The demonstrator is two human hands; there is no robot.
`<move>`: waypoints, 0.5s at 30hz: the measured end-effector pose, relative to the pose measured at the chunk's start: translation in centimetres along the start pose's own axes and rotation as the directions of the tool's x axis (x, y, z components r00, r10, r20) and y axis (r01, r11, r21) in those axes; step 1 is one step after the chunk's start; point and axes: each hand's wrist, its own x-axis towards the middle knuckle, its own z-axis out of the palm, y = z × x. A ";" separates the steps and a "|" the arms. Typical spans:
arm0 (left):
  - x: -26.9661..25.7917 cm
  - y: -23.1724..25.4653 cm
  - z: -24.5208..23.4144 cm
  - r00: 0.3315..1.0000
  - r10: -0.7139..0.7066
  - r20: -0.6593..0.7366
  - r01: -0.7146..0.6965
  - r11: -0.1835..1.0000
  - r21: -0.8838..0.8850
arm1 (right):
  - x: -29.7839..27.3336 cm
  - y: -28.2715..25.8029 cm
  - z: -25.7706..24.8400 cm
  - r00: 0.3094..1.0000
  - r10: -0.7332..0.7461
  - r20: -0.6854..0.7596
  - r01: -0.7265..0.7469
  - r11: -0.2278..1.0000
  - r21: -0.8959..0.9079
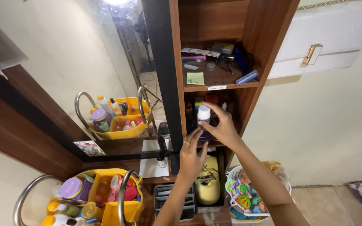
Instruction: Organizing various toiletry bottles, cosmetics, and small toys on shelves and in a caddy.
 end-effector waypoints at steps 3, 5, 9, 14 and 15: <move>-0.2 -0.2 0.2 1.000 -0.005 0.001 0.005 1.000 -0.004 | -0.1 -0.1 0.0 1.000 0.005 0.011 -0.005 1.000 0.002; -0.4 -0.4 0.3 1.000 -0.006 0.005 0.006 1.000 0.008 | -0.1 -0.4 -0.1 1.000 0.019 0.015 -0.019 1.000 0.016; -0.4 0.3 -0.2 1.000 -0.011 0.008 0.011 1.000 0.005 | -0.3 -0.6 -0.3 0.999 0.040 0.024 -0.040 0.999 0.010; -0.6 1.1 -1.2 1.000 -0.016 0.016 0.015 0.999 0.034 | -1.1 -0.4 -0.7 1.000 0.005 0.008 -0.005 1.000 -0.002; -0.8 1.3 -1.6 1.000 -0.002 0.024 0.001 0.999 0.040 | -1.4 -0.5 -0.7 0.998 -0.062 -0.020 0.062 0.998 -0.017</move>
